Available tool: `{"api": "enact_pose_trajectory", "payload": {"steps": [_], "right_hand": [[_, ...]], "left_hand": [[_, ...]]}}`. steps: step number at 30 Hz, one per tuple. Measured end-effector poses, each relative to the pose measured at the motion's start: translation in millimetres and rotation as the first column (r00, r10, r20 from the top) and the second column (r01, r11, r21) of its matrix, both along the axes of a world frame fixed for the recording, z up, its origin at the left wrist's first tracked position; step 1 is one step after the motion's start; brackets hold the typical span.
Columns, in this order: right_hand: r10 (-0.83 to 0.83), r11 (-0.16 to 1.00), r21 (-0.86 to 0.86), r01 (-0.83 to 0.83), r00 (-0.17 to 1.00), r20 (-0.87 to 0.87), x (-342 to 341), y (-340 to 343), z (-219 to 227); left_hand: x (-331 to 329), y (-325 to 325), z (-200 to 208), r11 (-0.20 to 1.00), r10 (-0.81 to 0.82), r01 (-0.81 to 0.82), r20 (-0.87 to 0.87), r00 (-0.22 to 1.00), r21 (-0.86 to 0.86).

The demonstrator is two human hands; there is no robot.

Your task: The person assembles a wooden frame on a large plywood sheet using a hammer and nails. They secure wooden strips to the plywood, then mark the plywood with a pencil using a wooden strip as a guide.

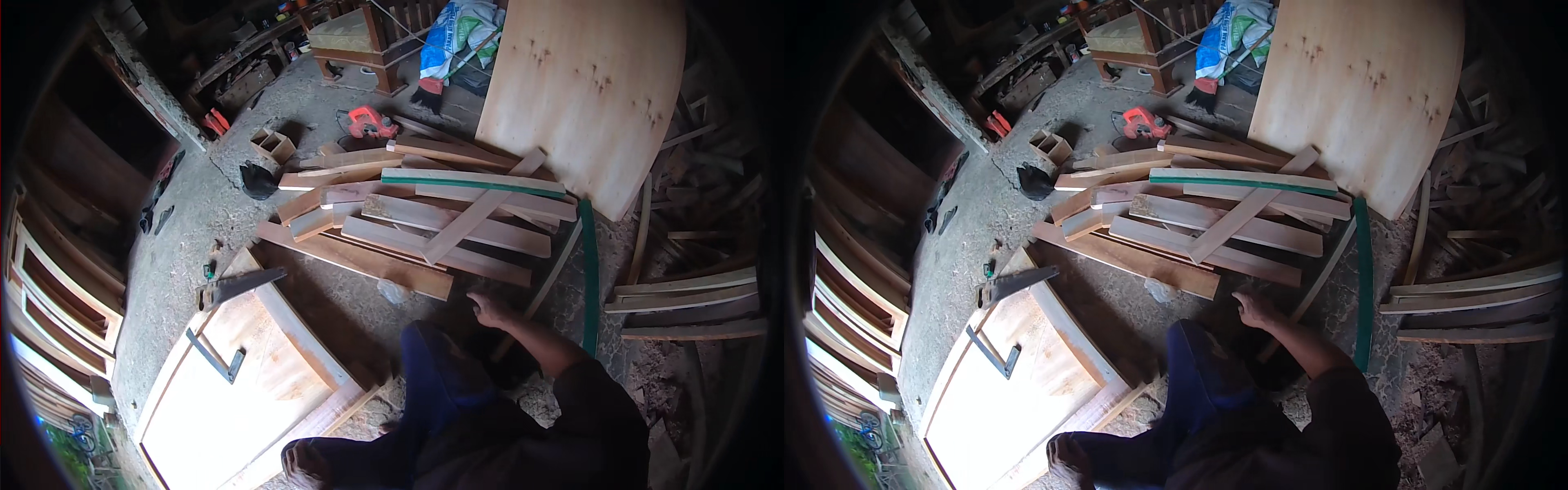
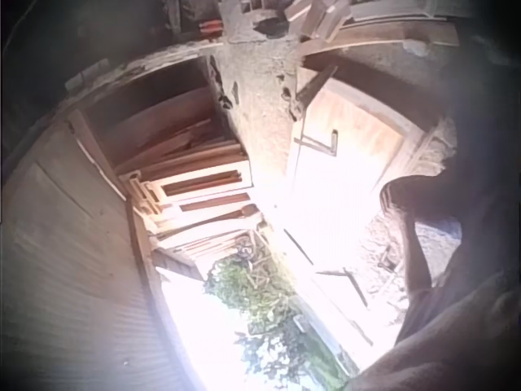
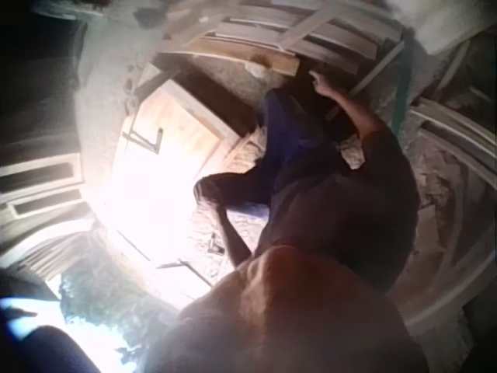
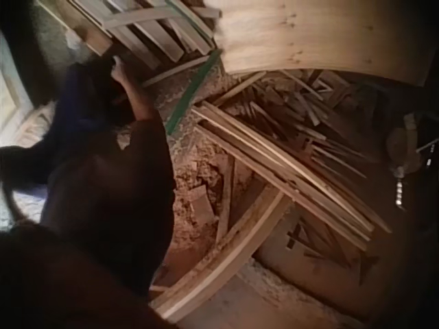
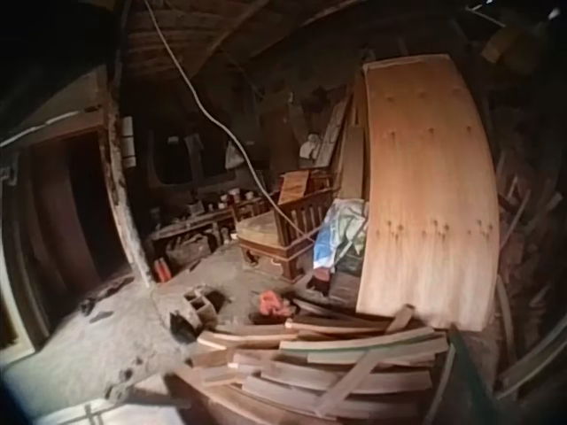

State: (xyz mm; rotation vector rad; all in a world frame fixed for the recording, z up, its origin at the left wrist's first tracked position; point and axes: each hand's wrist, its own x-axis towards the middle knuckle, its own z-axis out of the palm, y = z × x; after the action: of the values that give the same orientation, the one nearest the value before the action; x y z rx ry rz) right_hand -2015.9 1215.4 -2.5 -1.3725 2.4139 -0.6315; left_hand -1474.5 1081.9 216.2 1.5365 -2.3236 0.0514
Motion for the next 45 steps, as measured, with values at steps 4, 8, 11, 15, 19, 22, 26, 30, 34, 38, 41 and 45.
{"api": "enact_pose_trajectory", "payload": {"steps": [4,8,11,15,19,22,26,30,34,38,41,45], "right_hand": [[-0.26,0.964,-0.045,0.263,0.963,0.065,-26.8,-134.8,34.3],[-0.371,0.926,-0.022,0.376,0.899,-0.234,-105.4,-167.6,-25.3],[-0.343,0.933,0.044,0.358,0.919,-0.193,-70.7,-206.0,-31.3],[-0.379,0.925,-0.069,0.373,0.909,-0.173,-56.9,-165.3,-40.0],[-0.41,0.912,-0.028,0.41,0.912,-0.013,-43.8,-97.1,-28.0],[-0.424,0.901,-0.125,0.415,0.904,-0.056,-30.3,-37.5,-22.8],[-0.406,0.883,-0.203,0.423,0.906,0.121,-39.4,64.7,-40.5],[-0.378,0.921,-0.074,0.382,0.924,0.065,37.3,72.4,28.1],[-0.349,0.935,0.051,0.352,0.935,-0.067,90.2,104.1,34.9],[-0.373,0.881,0.369,0.296,0.915,0.158,124.5,108.1,34.6],[-0.34,0.869,0.428,0.249,0.929,0.148,125.2,118.6,16.0],[-0.242,0.924,0.319,0.211,0.969,0.058,82.7,139.1,-31.4]], "left_hand": [[5.1,10.5,2.9,0.998,0.06,-0.06,0.033,0.998,-0.002],[-17.4,9.3,-5.1,0.999,-0.012,0.013,-0.026,1.0,0.04],[-8.7,13.4,-1.4,0.999,0.04,-0.04,0.015,0.999,0.025],[-5.9,6.5,-5.6,0.999,0.04,-0.041,0.022,0.999,0.016],[-4.9,-5.9,-15.3,0.999,0.053,-0.053,0.031,0.998,0.0],[-3.5,-17.8,-26.3,0.998,0.054,-0.054,0.039,0.998,-0.011],[-22.1,-45.7,-50.2,0.997,-0.046,0.045,0.015,0.999,0.059],[-22.0,-63.4,-47.9,0.999,-0.026,0.025,0.036,0.999,0.039],[-46.5,-72.9,-46.2,0.995,-0.077,0.075,0.022,0.997,0.072],[-51.5,-80.3,-51.3,0.993,-0.073,0.072,0.001,0.997,0.096],[-54.8,-82.0,-50.9,0.991,-0.066,0.062,0.023,0.998,0.121],[-55.6,-82.8,-54.2,0.989,-0.06,0.058,0.004,0.998,0.139]]}}
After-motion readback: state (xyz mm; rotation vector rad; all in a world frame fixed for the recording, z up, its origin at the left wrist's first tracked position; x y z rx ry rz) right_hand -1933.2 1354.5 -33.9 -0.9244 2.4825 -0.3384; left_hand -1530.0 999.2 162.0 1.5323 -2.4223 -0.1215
